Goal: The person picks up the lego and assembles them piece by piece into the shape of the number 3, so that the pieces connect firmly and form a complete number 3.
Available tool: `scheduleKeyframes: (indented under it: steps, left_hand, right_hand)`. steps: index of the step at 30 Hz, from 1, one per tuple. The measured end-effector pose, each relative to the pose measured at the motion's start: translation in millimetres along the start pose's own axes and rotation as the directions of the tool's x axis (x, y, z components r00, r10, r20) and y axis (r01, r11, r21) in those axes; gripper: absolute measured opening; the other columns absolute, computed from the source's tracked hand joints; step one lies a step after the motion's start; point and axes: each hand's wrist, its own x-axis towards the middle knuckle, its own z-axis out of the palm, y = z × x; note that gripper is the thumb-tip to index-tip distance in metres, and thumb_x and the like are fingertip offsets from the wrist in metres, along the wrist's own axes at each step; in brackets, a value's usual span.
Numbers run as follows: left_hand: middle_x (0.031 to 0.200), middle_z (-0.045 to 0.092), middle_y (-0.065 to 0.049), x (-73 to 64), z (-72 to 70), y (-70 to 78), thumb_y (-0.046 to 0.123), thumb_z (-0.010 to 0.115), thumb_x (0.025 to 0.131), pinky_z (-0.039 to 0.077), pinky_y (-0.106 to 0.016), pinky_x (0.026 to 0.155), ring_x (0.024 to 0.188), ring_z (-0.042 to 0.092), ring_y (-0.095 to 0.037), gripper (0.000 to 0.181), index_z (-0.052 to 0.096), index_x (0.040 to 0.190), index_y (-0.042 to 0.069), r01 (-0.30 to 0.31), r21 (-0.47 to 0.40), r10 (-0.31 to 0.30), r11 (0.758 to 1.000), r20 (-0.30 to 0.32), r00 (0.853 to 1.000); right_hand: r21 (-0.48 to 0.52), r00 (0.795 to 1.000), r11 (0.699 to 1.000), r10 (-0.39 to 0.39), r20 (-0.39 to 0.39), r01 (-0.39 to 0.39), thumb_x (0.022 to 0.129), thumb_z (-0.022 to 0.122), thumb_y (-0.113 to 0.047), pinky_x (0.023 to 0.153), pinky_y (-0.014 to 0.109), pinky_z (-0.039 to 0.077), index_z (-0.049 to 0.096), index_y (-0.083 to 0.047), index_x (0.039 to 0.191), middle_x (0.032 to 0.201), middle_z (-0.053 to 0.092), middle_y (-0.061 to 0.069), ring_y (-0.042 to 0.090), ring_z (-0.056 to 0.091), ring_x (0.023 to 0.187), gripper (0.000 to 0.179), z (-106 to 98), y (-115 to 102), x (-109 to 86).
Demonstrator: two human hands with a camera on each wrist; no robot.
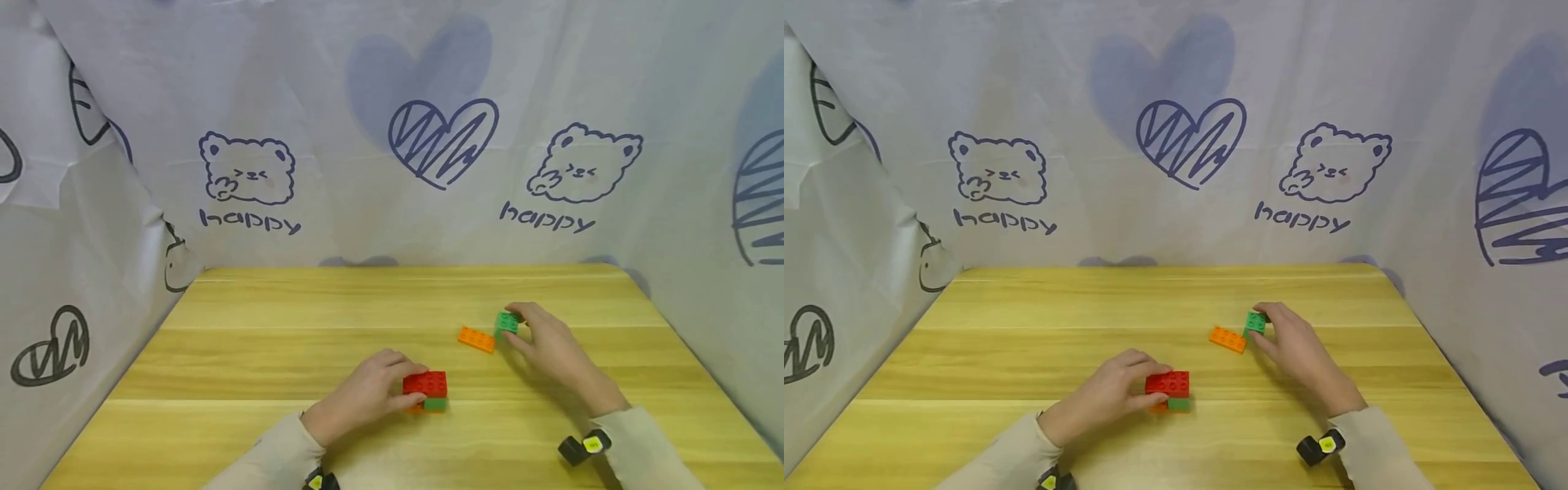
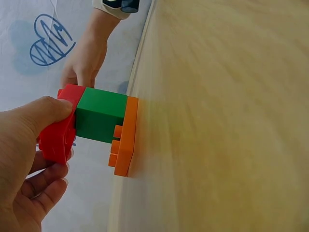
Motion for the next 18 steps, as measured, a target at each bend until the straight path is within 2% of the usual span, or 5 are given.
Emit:
scheduleKeyframes:
  steps: [8,18]
  left_hand:
    - [0.103,0.066,0.003,-0.5,-1.8,1.9,0.037,0.074,0.088,0.051,-0.024,0.082,0.094,0.059,-0.012,0.038,0.070,0.119,0.014,0.037,-0.001,-0.037,0.999,0.046,0.998]
    - [0.101,0.066,0.003,-0.3,-1.5,0.4,0.038,0.073,0.088,0.051,-0.023,0.081,0.092,0.059,-0.011,0.039,0.070,0.119,0.013,0.023,0.011,-0.024,1.000,0.025,0.999]
  right_hand:
    - [0.002,0.999,0.999,-0.040,-0.011,0.040,0.091,0.071,-0.018,0.088,0.051,0.051,0.057,0.001,0.123,0.114,0.062,0.015,0.032,0.061,0.102,0.040,-1,-10,-0.3]
    - [0.008,0.990,0.992,-0.121,-0.076,0.122,0.089,0.074,-0.018,0.085,0.047,0.053,0.059,-0.002,0.121,0.111,0.062,0.010,0.028,0.062,0.099,0.038,-6,-22,1.4]
